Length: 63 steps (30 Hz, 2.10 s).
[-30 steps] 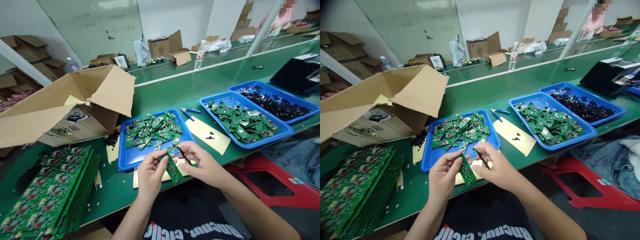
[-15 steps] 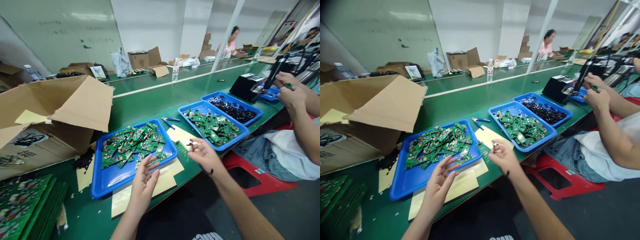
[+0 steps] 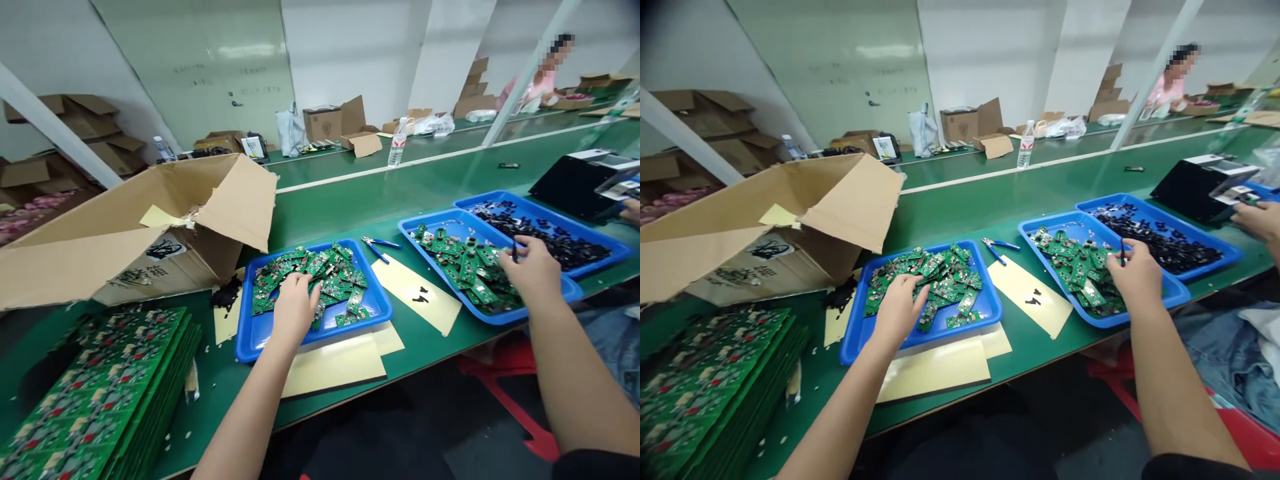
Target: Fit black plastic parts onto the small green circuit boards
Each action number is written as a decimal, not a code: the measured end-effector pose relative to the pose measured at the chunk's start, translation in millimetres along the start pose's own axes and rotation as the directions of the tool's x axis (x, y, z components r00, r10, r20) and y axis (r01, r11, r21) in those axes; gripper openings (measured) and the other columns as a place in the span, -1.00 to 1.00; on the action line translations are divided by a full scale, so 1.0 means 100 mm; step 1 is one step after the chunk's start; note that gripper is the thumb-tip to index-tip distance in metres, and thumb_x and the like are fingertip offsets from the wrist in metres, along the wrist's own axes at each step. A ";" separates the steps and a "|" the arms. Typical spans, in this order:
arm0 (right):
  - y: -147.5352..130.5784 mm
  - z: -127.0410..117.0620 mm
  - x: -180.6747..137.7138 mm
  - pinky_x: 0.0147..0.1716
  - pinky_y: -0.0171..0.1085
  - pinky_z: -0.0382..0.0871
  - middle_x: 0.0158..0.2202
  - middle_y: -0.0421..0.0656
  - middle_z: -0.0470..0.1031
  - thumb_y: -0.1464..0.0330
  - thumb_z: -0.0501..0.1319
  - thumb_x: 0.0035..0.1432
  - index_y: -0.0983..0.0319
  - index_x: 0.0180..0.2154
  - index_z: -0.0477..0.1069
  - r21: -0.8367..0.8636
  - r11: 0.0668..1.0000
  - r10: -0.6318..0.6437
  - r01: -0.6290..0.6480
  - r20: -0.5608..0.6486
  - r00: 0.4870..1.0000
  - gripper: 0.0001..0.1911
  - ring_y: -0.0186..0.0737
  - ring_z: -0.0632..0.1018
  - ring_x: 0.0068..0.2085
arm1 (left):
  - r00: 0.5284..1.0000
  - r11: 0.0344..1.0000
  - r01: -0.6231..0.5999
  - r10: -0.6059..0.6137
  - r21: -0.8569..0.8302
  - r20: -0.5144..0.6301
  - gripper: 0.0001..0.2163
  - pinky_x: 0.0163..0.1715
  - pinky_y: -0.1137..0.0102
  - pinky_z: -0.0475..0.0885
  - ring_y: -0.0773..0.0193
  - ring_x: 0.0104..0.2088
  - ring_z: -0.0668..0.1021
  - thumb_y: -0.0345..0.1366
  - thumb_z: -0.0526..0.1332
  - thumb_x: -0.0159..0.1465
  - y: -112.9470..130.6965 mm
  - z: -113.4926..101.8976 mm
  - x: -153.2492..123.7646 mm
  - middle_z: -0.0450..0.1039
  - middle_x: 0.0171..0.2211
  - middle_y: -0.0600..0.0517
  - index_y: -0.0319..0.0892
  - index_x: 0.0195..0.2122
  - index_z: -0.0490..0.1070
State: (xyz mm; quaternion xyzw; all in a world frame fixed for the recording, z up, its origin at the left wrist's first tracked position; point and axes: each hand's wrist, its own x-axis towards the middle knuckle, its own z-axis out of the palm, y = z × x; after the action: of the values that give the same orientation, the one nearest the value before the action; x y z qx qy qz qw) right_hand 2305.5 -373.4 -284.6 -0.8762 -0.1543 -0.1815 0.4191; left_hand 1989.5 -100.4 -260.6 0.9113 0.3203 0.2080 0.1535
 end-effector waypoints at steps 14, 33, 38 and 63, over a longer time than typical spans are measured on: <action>-0.70 -0.15 -0.91 -0.45 -0.17 0.38 -0.50 -0.10 0.44 0.26 0.16 0.10 0.19 -0.21 0.42 0.245 0.956 -0.209 0.163 0.179 0.961 -0.78 -0.18 0.48 -0.52 | 0.988 0.944 0.143 -0.117 -0.297 0.104 -0.71 -0.34 0.34 0.35 0.17 -0.41 0.49 -0.13 0.12 0.18 -0.11 -0.06 0.25 0.42 -0.54 -0.01 -0.18 -0.59 0.39; -1.74 0.19 -1.91 -0.58 -0.39 0.34 -0.50 -0.19 0.40 0.38 -0.01 0.23 0.27 -0.16 0.35 0.723 0.686 -0.623 0.082 0.526 0.579 -0.77 -0.40 0.39 -0.59 | 0.944 0.391 0.328 -0.171 -0.860 0.282 -0.85 -0.30 0.40 0.36 0.28 -0.33 0.46 -0.23 0.29 0.04 0.24 -0.38 -0.75 0.44 -0.37 0.01 -0.20 -0.43 0.44; -1.74 0.22 -1.96 -0.50 -0.36 0.37 -0.41 -0.12 0.48 0.39 -0.02 0.23 0.27 -0.17 0.37 0.706 0.696 -0.638 0.130 0.525 0.564 -0.77 -0.36 0.44 -0.53 | 0.869 0.118 0.483 -0.185 -0.868 0.459 -0.77 -0.37 0.46 0.34 0.38 -0.44 0.43 -0.20 0.36 -0.02 0.36 -0.29 -0.80 0.41 -0.49 0.08 -0.22 -0.50 0.37; -1.76 0.14 -1.77 -0.54 -0.37 0.31 -0.58 -0.33 0.31 0.32 0.22 -0.03 0.23 -0.37 0.18 0.327 0.832 -0.321 -0.448 0.943 0.092 -0.77 -0.40 0.41 -0.57 | 0.849 0.328 0.526 -0.150 -0.785 0.506 -0.69 -0.55 0.50 0.21 0.43 -0.55 0.31 -0.12 0.37 -0.07 0.39 -0.36 -0.87 0.26 -0.60 0.13 -0.23 -0.55 0.31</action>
State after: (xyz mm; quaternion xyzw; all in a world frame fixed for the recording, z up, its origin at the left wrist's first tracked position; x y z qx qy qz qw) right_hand 2077.3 -277.6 -252.7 -0.6061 -0.3980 0.5291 0.4409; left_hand 1930.9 -181.0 -237.4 0.6110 0.3095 0.1470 0.7137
